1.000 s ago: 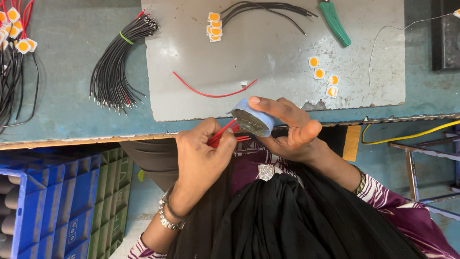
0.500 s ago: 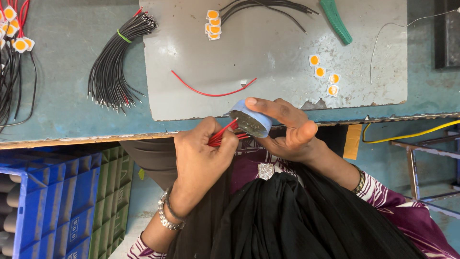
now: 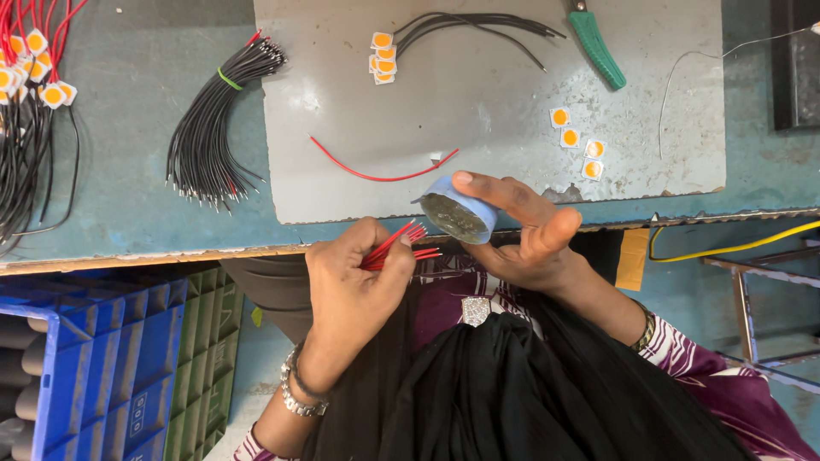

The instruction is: The person sorts red and black wires, strips insulation from the red wire ends with pliers, twists the exposed strands, dips them into a container of flux or solder paste, and solders the red wires onto the pads of small LED modules on the workbench using a soldering iron.

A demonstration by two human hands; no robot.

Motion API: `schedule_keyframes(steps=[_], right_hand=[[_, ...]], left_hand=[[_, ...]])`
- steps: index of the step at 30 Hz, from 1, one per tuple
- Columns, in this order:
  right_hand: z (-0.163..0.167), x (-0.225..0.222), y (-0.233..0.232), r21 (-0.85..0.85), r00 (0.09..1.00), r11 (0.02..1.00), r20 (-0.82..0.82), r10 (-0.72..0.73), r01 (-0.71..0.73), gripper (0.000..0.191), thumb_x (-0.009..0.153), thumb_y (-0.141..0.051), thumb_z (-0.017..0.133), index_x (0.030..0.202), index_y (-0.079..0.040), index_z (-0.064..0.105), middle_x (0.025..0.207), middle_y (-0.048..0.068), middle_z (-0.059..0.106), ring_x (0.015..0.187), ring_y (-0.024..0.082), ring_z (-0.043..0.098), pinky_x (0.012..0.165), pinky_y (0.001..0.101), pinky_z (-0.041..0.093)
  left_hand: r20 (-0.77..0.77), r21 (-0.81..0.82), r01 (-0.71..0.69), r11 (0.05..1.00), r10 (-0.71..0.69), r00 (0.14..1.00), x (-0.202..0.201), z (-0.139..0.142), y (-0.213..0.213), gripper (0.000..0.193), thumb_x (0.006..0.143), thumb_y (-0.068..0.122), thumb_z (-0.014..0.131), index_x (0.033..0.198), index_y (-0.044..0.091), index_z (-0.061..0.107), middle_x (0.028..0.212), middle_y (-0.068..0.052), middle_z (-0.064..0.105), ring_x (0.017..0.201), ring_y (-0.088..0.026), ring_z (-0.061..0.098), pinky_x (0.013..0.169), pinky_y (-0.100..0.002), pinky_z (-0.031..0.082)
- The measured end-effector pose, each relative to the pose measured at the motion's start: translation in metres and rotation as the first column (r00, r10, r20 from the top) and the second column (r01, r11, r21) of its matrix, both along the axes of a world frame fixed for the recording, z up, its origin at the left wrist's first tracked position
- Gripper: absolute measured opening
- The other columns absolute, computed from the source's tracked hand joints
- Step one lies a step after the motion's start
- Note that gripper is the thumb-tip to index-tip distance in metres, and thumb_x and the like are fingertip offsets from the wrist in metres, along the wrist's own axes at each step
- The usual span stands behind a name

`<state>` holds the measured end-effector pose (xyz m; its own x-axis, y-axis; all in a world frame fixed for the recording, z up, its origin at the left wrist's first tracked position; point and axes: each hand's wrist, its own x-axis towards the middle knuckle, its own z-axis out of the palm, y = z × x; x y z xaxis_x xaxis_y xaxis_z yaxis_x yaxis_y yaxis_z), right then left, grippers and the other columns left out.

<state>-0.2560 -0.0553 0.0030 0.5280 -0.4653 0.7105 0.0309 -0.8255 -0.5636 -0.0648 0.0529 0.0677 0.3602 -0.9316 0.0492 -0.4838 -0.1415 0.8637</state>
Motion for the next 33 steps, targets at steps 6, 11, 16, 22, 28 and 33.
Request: schedule_keyframes(steps=[6, 11, 16, 22, 28, 33], right_hand=[[-0.002, -0.003, -0.001, 0.024, 1.0, 1.0, -0.005, -0.012, 0.012, 0.14, 0.085, 0.012, 0.081, 0.157, -0.039, -0.028, 0.135, 0.023, 0.058, 0.111, 0.032, 0.072, 0.091, 0.0408, 0.065], [-0.005, -0.005, 0.0, 0.034, 0.999, 0.999, -0.015, -0.029, 0.029, 0.14, 0.086, 0.011, 0.081, 0.157, -0.038, -0.029, 0.135, 0.022, 0.058, 0.114, 0.032, 0.072, 0.094, 0.0404, 0.065], [-0.008, -0.006, 0.0, 0.068, 0.999, 0.997, -0.012, -0.034, 0.035, 0.139, 0.087, 0.011, 0.08, 0.156, -0.037, -0.031, 0.137, 0.022, 0.057, 0.114, 0.031, 0.072, 0.093, 0.039, 0.065], [-0.01, -0.005, -0.003, 0.096, 1.0, 0.995, -0.015, -0.026, 0.027, 0.138, 0.088, 0.011, 0.079, 0.156, -0.037, -0.031, 0.14, 0.023, 0.055, 0.118, 0.033, 0.071, 0.096, 0.0401, 0.064], [-0.01, -0.002, -0.006, 0.098, 1.0, 0.995, -0.014, -0.013, 0.014, 0.137, 0.088, 0.012, 0.078, 0.156, -0.038, -0.031, 0.141, 0.023, 0.054, 0.119, 0.034, 0.07, 0.098, 0.041, 0.064], [-0.01, -0.001, -0.007, 0.106, 1.0, 0.994, 0.004, -0.022, 0.021, 0.137, 0.088, 0.012, 0.078, 0.156, -0.038, -0.03, 0.141, 0.023, 0.054, 0.12, 0.034, 0.069, 0.1, 0.0421, 0.063]], left_hand=[[-0.015, 0.004, 0.005, 1.0, -0.005, 1.0, 0.001, -0.005, -0.001, 0.025, 0.087, 0.011, 0.071, 0.07, 0.001, 0.056, 0.052, -0.005, 0.05, 0.048, -0.006, 0.043, 0.047, -0.028, 0.042], [-0.005, -0.007, 0.009, 1.0, -0.009, 1.0, 0.002, -0.009, -0.002, 0.026, 0.089, 0.012, 0.071, 0.071, 0.0, 0.057, 0.052, -0.005, 0.049, 0.048, -0.007, 0.04, 0.047, -0.028, 0.04], [-0.003, 0.029, -0.014, 0.999, 0.014, 1.0, 0.001, -0.012, -0.003, 0.024, 0.088, 0.011, 0.072, 0.072, 0.0, 0.059, 0.052, -0.005, 0.049, 0.047, -0.007, 0.04, 0.046, -0.028, 0.04], [-0.023, 0.019, -0.028, 0.999, 0.028, 0.999, 0.001, -0.013, -0.002, 0.023, 0.089, 0.012, 0.071, 0.074, -0.001, 0.06, 0.053, -0.004, 0.051, 0.05, -0.006, 0.041, 0.046, -0.027, 0.04], [-0.041, 0.007, -0.029, 1.0, 0.03, 0.999, 0.002, -0.011, -0.001, 0.022, 0.091, 0.012, 0.071, 0.076, -0.001, 0.063, 0.054, -0.003, 0.053, 0.049, -0.005, 0.044, 0.047, -0.026, 0.042], [0.0, 0.028, -0.059, 0.998, 0.059, 0.998, 0.001, -0.011, -0.003, 0.017, 0.093, 0.013, 0.071, 0.083, -0.001, 0.07, 0.052, -0.003, 0.05, 0.047, -0.006, 0.041, 0.046, -0.027, 0.038]])
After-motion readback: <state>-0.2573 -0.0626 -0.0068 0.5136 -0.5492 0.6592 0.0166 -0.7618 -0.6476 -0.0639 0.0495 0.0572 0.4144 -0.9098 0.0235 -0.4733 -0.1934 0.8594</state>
